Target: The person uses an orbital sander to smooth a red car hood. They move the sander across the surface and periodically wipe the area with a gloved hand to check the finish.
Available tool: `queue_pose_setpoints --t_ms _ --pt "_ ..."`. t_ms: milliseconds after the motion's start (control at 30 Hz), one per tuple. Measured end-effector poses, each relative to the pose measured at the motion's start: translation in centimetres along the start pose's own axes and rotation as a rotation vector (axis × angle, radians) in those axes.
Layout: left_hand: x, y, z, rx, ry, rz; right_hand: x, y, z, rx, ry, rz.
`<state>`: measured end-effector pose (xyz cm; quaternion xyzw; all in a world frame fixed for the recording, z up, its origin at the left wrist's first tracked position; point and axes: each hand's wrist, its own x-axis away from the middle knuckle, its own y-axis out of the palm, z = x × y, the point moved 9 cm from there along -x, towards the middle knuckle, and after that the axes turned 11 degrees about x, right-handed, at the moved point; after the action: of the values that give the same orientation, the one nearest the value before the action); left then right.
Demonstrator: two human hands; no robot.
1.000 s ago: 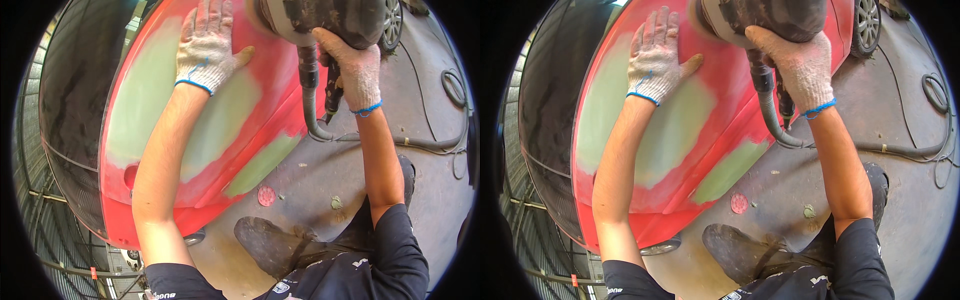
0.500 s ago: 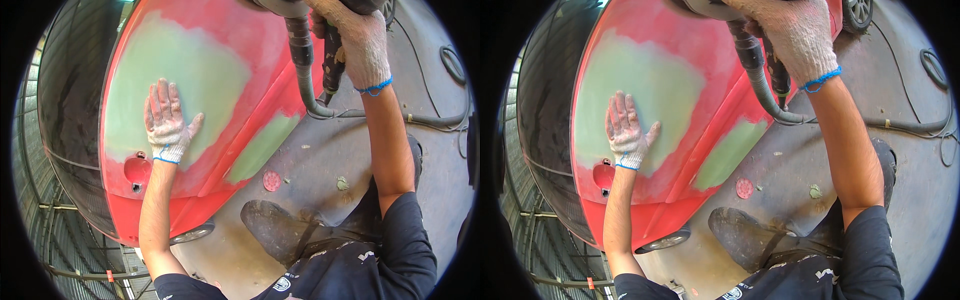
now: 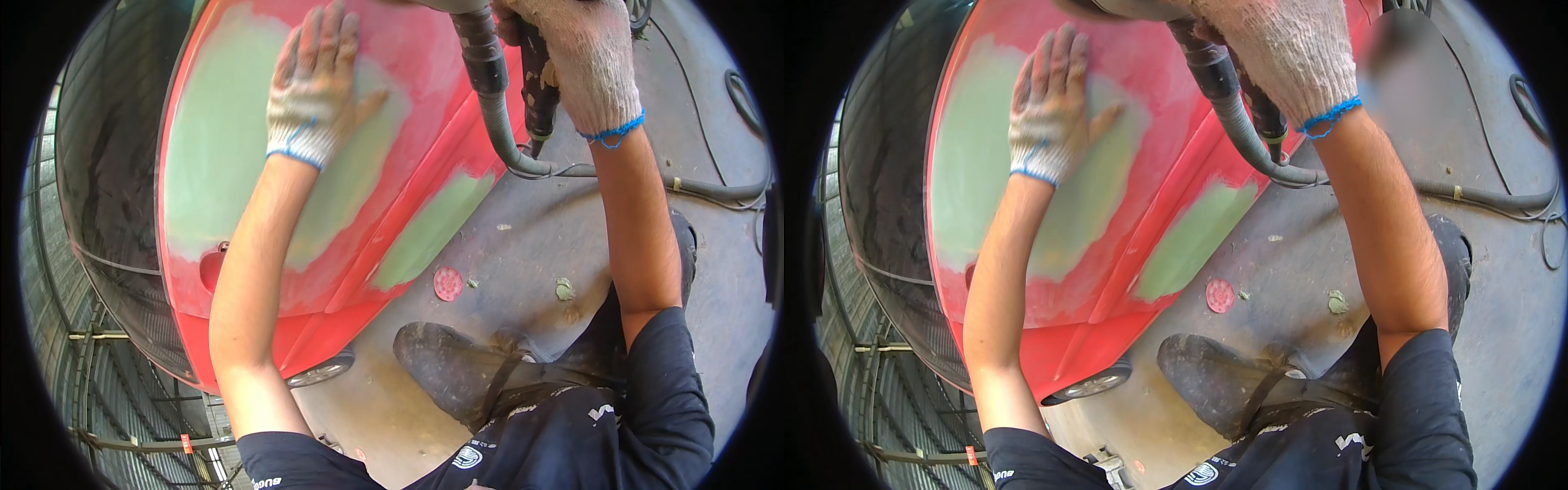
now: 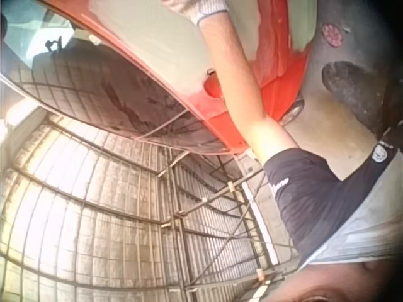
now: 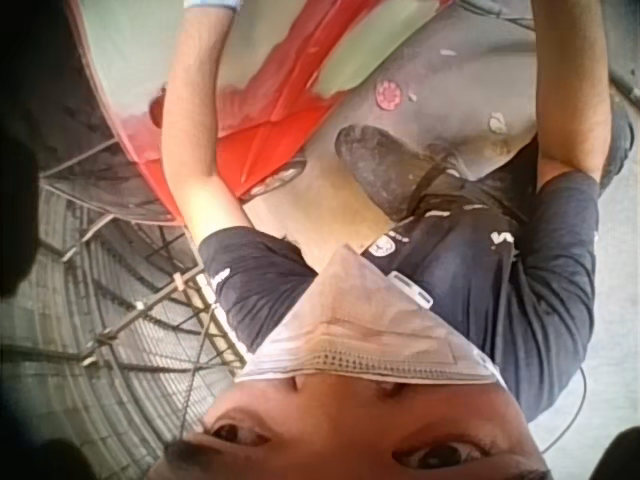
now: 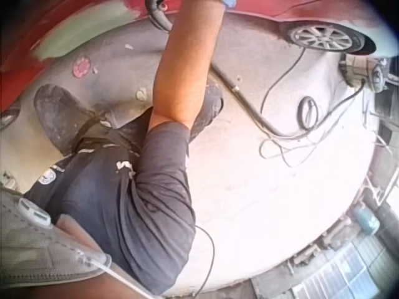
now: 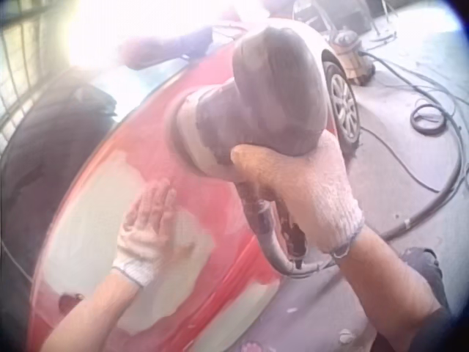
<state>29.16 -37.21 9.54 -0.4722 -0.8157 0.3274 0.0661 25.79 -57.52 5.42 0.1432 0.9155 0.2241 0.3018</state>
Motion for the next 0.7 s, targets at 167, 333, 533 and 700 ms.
queue_pose_setpoints --t_ms 167,333,533,700 --pt "8.2 -0.4 -1.0 -0.027 -0.037 -0.047 -0.2 0.1 0.5 0.029 0.028 -0.02" --pt "15.4 -0.8 -2.2 -0.097 -0.06 -0.084 0.0 0.6 1.4 0.065 0.131 -0.008" --pt "11.1 -2.5 -6.3 -0.136 -0.269 0.014 0.9 0.1 0.0 -0.013 0.05 -0.065" --pt "0.6 -1.8 -7.8 -0.185 -0.193 0.118 0.5 0.6 0.1 -0.02 0.076 -0.064"
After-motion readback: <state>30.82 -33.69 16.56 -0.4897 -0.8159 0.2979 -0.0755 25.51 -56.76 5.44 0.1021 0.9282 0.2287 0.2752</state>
